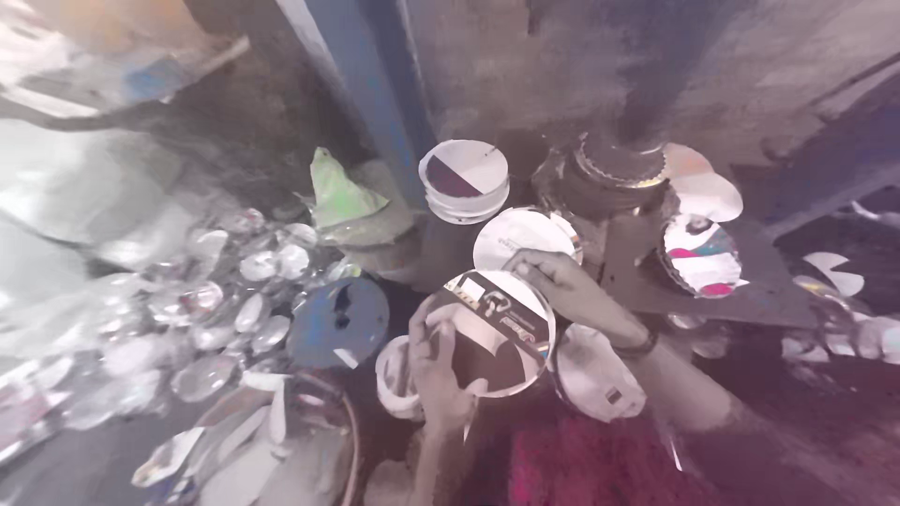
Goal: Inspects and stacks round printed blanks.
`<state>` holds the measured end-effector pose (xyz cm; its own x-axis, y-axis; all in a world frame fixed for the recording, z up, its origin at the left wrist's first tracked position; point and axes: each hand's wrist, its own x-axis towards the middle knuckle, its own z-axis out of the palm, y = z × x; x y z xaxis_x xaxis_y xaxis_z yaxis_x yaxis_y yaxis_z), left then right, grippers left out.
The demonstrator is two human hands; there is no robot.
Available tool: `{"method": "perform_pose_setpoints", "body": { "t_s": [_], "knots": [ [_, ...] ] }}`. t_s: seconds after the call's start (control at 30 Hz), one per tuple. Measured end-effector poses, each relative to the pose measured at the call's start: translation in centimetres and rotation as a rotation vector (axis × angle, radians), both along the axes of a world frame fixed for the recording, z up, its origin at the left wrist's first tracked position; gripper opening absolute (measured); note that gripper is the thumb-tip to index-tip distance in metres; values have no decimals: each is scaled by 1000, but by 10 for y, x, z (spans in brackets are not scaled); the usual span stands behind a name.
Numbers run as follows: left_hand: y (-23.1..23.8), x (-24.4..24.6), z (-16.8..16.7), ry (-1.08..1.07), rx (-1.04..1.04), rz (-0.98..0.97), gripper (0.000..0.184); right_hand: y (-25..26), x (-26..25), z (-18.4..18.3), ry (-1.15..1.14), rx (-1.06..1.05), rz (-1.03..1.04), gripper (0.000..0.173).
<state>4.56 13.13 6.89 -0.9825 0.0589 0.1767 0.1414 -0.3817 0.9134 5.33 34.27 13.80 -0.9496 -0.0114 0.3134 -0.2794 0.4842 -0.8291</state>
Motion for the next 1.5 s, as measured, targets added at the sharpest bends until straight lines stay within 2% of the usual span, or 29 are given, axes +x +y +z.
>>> {"method": "perform_pose_setpoints", "body": {
  "t_s": [0.1,0.17,0.2,0.3,0.37,0.43,0.5,0.6,0.7,0.83,0.97,1.1,1.2,1.3,1.4,1.5],
  "knots": [
    [-9,-1,-6,-32,-18,34,48,7,-24,-6,153,364,-177,28],
    [-22,-2,-11,-85,-38,43,49,16,-38,-11,75,624,-261,47],
    [-27,-3,-13,-133,-32,69,46,19,-46,-19,52,694,-293,51],
    [-41,-3,-20,-171,-37,48,45,22,-57,-30,44,716,-350,52],
    [-43,-3,-22,-179,16,21,42,28,-65,-32,165,689,-363,45],
    [-43,-3,-19,-180,29,-9,41,35,-64,-27,226,634,-372,30],
    [-41,-5,-14,-147,-29,-42,46,40,-46,-3,184,557,-414,24],
    [-32,-3,-16,-97,-8,-77,46,47,-6,20,180,370,-455,21],
    [-16,-1,-18,-91,28,-114,44,47,21,23,222,229,-469,13],
    [-2,3,-12,-87,89,-125,43,55,39,3,200,90,-470,13],
    [5,7,-9,-91,57,-64,42,50,54,-12,178,25,-498,14],
    [15,14,-14,-6,5,-114,46,41,74,-33,168,-38,-486,15],
    [26,20,-8,24,-69,-151,46,28,93,-35,48,-162,-440,17],
    [38,30,-7,37,-213,-202,44,16,111,-37,-133,-293,-365,27],
    [47,43,-8,66,-319,-250,45,15,129,-36,-240,-270,-327,44],
    [45,61,-19,93,-299,-387,46,10,147,-44,-175,-183,-324,45]
  ]
}}
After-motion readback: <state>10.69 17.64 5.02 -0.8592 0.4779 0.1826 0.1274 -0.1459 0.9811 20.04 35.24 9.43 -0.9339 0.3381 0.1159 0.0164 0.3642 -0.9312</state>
